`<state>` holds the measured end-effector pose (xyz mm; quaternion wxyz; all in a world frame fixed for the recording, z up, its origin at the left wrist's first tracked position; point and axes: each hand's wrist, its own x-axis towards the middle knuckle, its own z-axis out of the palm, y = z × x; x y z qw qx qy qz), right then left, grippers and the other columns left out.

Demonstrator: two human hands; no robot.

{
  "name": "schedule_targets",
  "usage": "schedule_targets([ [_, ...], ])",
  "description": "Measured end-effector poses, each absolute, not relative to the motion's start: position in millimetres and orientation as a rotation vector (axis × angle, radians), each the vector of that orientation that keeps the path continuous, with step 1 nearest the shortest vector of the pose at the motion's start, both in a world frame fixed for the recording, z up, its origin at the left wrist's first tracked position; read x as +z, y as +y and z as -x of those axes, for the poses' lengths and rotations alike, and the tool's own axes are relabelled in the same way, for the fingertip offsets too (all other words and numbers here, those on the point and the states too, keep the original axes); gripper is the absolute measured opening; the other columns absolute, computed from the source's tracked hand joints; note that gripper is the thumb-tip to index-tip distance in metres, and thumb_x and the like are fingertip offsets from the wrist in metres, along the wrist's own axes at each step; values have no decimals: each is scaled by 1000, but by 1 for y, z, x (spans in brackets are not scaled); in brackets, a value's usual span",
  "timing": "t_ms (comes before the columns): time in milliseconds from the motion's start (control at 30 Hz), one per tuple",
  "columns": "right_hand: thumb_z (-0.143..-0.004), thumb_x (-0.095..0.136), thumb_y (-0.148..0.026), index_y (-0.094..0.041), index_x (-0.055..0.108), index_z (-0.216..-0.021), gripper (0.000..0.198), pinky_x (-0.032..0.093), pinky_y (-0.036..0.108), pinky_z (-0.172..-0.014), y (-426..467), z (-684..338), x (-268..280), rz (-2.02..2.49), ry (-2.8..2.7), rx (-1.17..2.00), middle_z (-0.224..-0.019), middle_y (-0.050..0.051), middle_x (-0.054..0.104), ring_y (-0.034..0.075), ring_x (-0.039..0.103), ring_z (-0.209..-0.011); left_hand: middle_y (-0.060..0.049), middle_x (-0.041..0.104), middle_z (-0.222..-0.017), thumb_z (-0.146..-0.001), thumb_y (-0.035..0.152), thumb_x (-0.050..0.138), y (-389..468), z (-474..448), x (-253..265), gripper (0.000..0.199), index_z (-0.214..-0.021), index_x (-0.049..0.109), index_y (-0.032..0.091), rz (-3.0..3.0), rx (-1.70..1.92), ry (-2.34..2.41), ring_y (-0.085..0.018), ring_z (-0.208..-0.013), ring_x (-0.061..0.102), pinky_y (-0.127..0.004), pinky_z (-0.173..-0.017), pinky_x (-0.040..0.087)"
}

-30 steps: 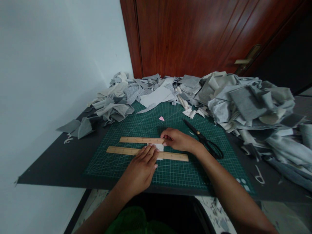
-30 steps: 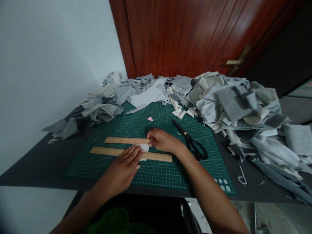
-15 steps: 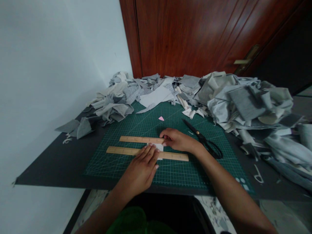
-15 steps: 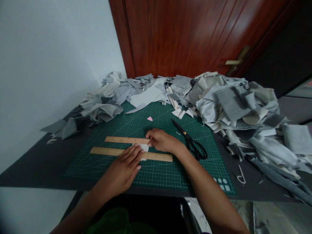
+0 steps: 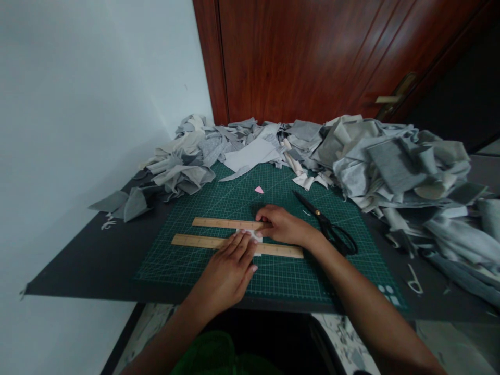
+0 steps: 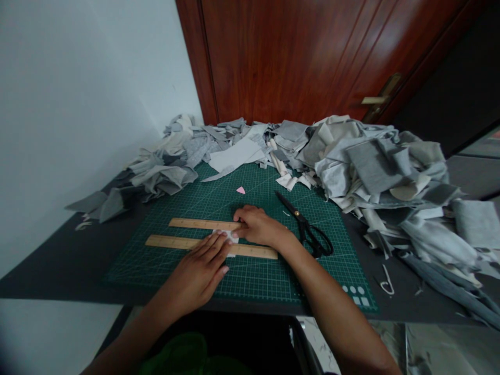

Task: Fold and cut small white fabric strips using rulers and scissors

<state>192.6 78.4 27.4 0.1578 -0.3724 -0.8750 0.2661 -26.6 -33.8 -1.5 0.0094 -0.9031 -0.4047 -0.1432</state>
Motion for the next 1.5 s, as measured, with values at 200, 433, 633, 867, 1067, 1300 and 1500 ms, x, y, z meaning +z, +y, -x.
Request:
schedule_targets([
  [200,-86,76,-16,-17,66,-101,19,41,29,-77,80,-192,26,1097,-2478,812,-96,5,61,19,58,-88,-16,46,-158,-104,26,46,-35,26,-2,49,-151,43,12,2795,-505,-1278,-30,-150,38,-50,-121,39],
  [433,-84,77,-15,-18,65,-100,20,41,28,-76,80,-193,22,1096,-2470,837,-94,3,59,18,57,-86,-9,62,-142,-101,20,50,-24,45,-7,33,-132,61,21,2502,-1071,-1605,-28,-136,55,-50,-114,48],
  [633,-86,75,-16,-18,65,-101,18,41,29,-77,78,-194,23,1091,-2484,838,-95,3,59,18,57,-87,-8,65,-124,-99,19,51,-15,57,-1,26,-120,66,23,2327,-1311,-1757,-27,-120,61,-52,-108,50],
  [867,-88,73,-17,-20,65,-104,19,41,30,-80,78,-195,21,1078,-2492,842,-97,3,59,19,57,-90,-13,44,-152,-91,32,69,-26,45,7,44,-134,62,24,2644,-826,-1665,-38,-141,41,-60,-115,39],
  [1067,-87,72,-15,-19,65,-104,19,41,30,-81,77,-194,22,1085,-2484,850,-98,3,59,19,57,-91,-16,43,-152,-90,36,73,-30,44,8,37,-122,68,19,2568,-828,-1679,-39,-141,39,-58,-117,38],
  [1300,-87,72,-14,-19,66,-103,17,42,30,-80,77,-193,23,1096,-2488,837,-96,4,59,19,58,-89,-10,62,-136,-97,33,66,-34,40,8,42,-135,58,19,2890,-627,-1378,-30,-131,52,-49,-112,47],
  [1500,-85,73,-12,-19,69,-98,15,42,28,-74,74,-192,25,1053,-2459,867,-89,1,62,17,59,-82,-11,64,-136,-97,28,64,-31,39,10,38,-133,60,16,2910,-577,-1405,-30,-130,53,-49,-111,48],
])
